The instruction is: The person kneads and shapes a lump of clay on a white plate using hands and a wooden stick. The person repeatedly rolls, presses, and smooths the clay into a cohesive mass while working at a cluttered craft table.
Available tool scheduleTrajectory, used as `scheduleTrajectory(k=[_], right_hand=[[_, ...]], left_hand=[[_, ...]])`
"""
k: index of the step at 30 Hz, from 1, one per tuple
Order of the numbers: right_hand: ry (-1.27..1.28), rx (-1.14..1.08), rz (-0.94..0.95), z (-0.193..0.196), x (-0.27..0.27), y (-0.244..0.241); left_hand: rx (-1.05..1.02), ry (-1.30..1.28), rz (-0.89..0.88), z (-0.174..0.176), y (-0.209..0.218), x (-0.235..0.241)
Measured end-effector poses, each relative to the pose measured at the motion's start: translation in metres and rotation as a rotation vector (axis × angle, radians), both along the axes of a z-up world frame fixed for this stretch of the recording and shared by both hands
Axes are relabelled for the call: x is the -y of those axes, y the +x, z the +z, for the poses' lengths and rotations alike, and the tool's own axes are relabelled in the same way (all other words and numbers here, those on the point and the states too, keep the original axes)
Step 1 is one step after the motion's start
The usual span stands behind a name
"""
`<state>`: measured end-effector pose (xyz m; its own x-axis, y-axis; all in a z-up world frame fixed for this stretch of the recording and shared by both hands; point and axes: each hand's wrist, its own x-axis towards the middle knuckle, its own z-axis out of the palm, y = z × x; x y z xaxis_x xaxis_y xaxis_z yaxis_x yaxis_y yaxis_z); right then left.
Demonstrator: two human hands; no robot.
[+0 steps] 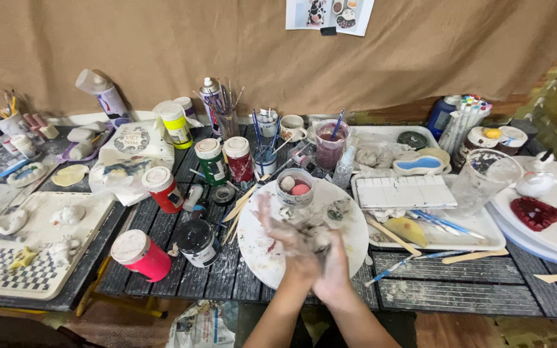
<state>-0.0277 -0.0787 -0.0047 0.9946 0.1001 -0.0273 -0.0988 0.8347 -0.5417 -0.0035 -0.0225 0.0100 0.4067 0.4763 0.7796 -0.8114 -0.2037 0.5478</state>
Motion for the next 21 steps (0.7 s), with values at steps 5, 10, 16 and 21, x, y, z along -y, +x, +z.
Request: scheduleTrajectory(k=[5,10,16,21], right_hand=[[0.065,-0.404,-0.107,0.015,0.011,0.021],[0.317,-0.147,0.075,-0.011,0.021,0.04],[0.381,0.08,0.189,-0.03,0.023,0.05],[0.029,0.084,-0.082,-0.009,0.004,0.033]], left_hand=[[-0.041,0.219,0.197,0.01,-0.007,-0.016],[-0.047,-0.002,0.014,0.004,-0.023,-0.027],[-0.204,0.017,-0.157,-0.01,-0.035,-0.029],[-0.496,-0.144,-0.449,-0.01,-0.013,-0.015]])
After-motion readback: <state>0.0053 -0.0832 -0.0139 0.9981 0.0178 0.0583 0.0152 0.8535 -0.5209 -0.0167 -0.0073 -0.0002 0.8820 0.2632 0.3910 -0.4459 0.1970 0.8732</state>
